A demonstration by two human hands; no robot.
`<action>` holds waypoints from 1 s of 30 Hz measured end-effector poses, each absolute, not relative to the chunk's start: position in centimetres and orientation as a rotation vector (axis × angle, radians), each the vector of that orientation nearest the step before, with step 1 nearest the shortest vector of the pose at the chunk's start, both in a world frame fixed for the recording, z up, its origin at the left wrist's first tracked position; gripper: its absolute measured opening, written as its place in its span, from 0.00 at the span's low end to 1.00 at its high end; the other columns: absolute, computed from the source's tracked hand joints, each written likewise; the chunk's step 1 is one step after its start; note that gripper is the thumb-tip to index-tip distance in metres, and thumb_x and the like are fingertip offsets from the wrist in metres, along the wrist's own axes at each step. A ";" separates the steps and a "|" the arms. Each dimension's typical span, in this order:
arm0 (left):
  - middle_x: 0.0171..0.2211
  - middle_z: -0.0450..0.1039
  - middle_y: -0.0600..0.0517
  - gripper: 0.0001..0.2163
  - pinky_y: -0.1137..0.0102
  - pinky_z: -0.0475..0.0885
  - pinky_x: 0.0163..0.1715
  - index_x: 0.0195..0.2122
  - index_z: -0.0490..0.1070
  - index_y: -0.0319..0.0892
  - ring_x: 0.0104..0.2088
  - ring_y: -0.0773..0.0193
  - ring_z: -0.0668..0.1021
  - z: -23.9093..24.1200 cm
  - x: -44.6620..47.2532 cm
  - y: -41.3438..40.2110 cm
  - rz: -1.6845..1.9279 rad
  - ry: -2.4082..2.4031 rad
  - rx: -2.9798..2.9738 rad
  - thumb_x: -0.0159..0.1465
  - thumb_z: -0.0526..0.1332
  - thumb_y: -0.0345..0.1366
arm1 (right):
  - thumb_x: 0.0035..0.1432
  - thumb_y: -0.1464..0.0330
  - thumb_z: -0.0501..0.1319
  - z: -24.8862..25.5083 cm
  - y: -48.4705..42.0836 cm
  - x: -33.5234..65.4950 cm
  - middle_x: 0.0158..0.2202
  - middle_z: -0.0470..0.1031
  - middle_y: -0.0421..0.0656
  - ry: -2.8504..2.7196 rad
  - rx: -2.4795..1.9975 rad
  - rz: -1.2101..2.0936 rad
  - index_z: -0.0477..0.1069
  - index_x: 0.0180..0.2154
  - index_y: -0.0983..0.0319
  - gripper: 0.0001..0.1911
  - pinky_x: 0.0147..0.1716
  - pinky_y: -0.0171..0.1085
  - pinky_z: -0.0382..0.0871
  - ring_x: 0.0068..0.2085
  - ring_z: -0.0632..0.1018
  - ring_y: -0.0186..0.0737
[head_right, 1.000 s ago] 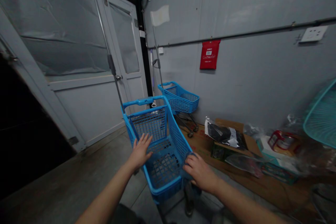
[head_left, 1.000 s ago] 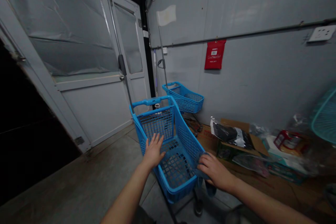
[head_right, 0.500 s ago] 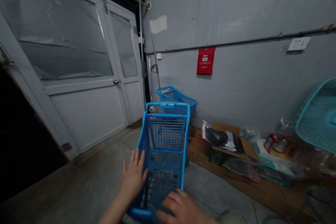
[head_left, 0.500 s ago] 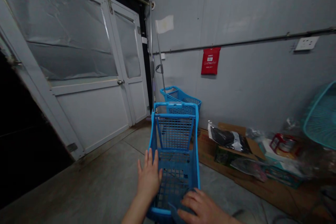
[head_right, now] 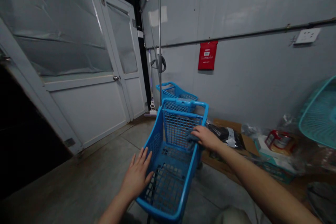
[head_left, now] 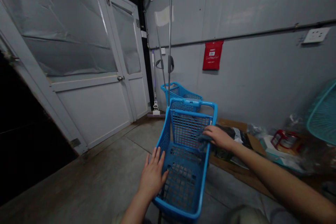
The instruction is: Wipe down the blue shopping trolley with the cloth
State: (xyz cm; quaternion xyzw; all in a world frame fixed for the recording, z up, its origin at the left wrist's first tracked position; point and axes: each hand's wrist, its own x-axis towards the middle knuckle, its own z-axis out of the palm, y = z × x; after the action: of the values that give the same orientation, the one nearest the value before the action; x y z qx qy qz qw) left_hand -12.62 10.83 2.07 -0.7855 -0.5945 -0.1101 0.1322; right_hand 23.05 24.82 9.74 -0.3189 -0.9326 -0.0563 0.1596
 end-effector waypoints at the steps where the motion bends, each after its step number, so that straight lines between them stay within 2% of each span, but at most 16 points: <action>1: 0.68 0.47 0.42 0.31 0.48 0.50 0.64 0.66 0.53 0.40 0.68 0.50 0.49 2.0 -12.7 10.9 -0.322 -1.712 -2.286 0.62 0.56 0.41 | 0.52 0.75 0.58 10.1 26.4 23.7 0.49 0.70 0.51 -2.601 -0.979 -0.231 0.70 0.48 0.62 0.19 0.52 0.49 0.62 0.51 0.69 0.48; 4: 0.68 0.47 0.42 0.32 0.47 0.50 0.64 0.66 0.52 0.41 0.68 0.50 0.49 1.6 -13.4 11.6 -0.341 -1.674 -2.292 0.62 0.57 0.44 | 0.53 0.73 0.58 9.7 27.9 23.8 0.47 0.71 0.50 -2.446 -1.069 -0.310 0.71 0.46 0.61 0.17 0.54 0.52 0.59 0.50 0.69 0.50; 8: 0.69 0.45 0.43 0.34 0.48 0.50 0.64 0.67 0.48 0.43 0.68 0.50 0.48 1.7 -15.9 13.7 -0.360 -1.617 -2.323 0.62 0.58 0.45 | 0.56 0.69 0.57 6.3 22.7 20.4 0.46 0.71 0.49 -2.386 -0.990 -0.129 0.71 0.44 0.60 0.13 0.53 0.52 0.60 0.50 0.70 0.49; 11: 0.69 0.45 0.43 0.32 0.49 0.48 0.64 0.67 0.50 0.43 0.68 0.50 0.49 2.4 -17.2 15.4 -0.366 -1.663 -2.327 0.62 0.57 0.44 | 0.55 0.65 0.58 3.4 16.1 16.5 0.52 0.68 0.49 -2.415 -0.879 -0.007 0.68 0.49 0.59 0.18 0.56 0.57 0.56 0.54 0.67 0.52; 14: 0.68 0.48 0.38 0.30 0.45 0.51 0.62 0.66 0.51 0.38 0.67 0.47 0.51 2.5 -16.4 15.3 -0.476 -1.919 -2.170 0.65 0.53 0.43 | 0.52 0.63 0.61 1.9 11.1 12.8 0.58 0.64 0.48 -2.509 -0.786 0.068 0.63 0.55 0.55 0.27 0.59 0.60 0.53 0.60 0.62 0.55; 16: 0.68 0.47 0.38 0.29 0.43 0.53 0.60 0.68 0.45 0.38 0.68 0.47 0.50 1.8 -14.9 14.0 -0.603 -2.029 -2.083 0.68 0.48 0.43 | 0.54 0.63 0.61 2.1 9.8 11.2 0.60 0.62 0.47 -2.585 -0.696 0.057 0.60 0.58 0.54 0.29 0.60 0.58 0.52 0.62 0.59 0.52; 18: 0.69 0.44 0.44 0.28 0.46 0.51 0.62 0.69 0.37 0.44 0.68 0.53 0.47 0.8 -13.4 12.1 -0.666 -1.999 -2.121 0.70 0.44 0.42 | 0.59 0.65 0.58 2.8 9.9 10.8 0.61 0.62 0.46 -2.664 -0.600 0.000 0.59 0.59 0.52 0.26 0.60 0.55 0.53 0.63 0.59 0.48; 21: 0.69 0.42 0.46 0.28 0.46 0.50 0.62 0.69 0.34 0.47 0.68 0.54 0.47 -0.3 -12.7 9.9 -0.606 -2.005 -2.183 0.70 0.44 0.44 | 0.64 0.68 0.54 4.0 12.0 12.9 0.58 0.66 0.45 -2.683 -0.601 -0.106 0.63 0.55 0.53 0.18 0.59 0.52 0.56 0.60 0.63 0.44; 23: 0.69 0.41 0.45 0.29 0.45 0.50 0.62 0.69 0.35 0.47 0.68 0.52 0.47 -0.4 -13.3 9.4 -0.530 -2.022 -2.221 0.70 0.45 0.46 | 0.65 0.70 0.53 4.9 14.2 16.2 0.54 0.70 0.47 -2.609 -0.709 -0.207 0.67 0.53 0.55 0.15 0.57 0.53 0.58 0.58 0.66 0.45; 27: 0.69 0.42 0.46 0.30 0.44 0.50 0.62 0.68 0.36 0.50 0.68 0.52 0.48 0.5 -15.5 10.0 -0.532 -1.938 -2.259 0.69 0.47 0.47 | 0.63 0.74 0.52 7.9 18.7 25.4 0.55 0.70 0.47 -2.459 -0.922 -0.455 0.70 0.50 0.55 0.18 0.56 0.55 0.59 0.57 0.67 0.49; 30: 0.69 0.43 0.47 0.28 0.46 0.51 0.62 0.68 0.34 0.51 0.68 0.53 0.49 1.2 -16.5 10.7 -0.616 -1.877 -2.274 0.70 0.45 0.45 | 0.58 0.74 0.52 11.2 21.4 31.2 0.54 0.70 0.48 -2.342 -1.101 -0.484 0.71 0.51 0.58 0.20 0.53 0.51 0.63 0.55 0.69 0.50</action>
State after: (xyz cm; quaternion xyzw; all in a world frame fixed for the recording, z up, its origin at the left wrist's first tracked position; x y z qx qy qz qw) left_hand -16.48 10.65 1.15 -0.7533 -0.6219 -0.2039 0.0645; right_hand 31.18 21.40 11.15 -0.4048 -0.8608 -0.1780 0.2517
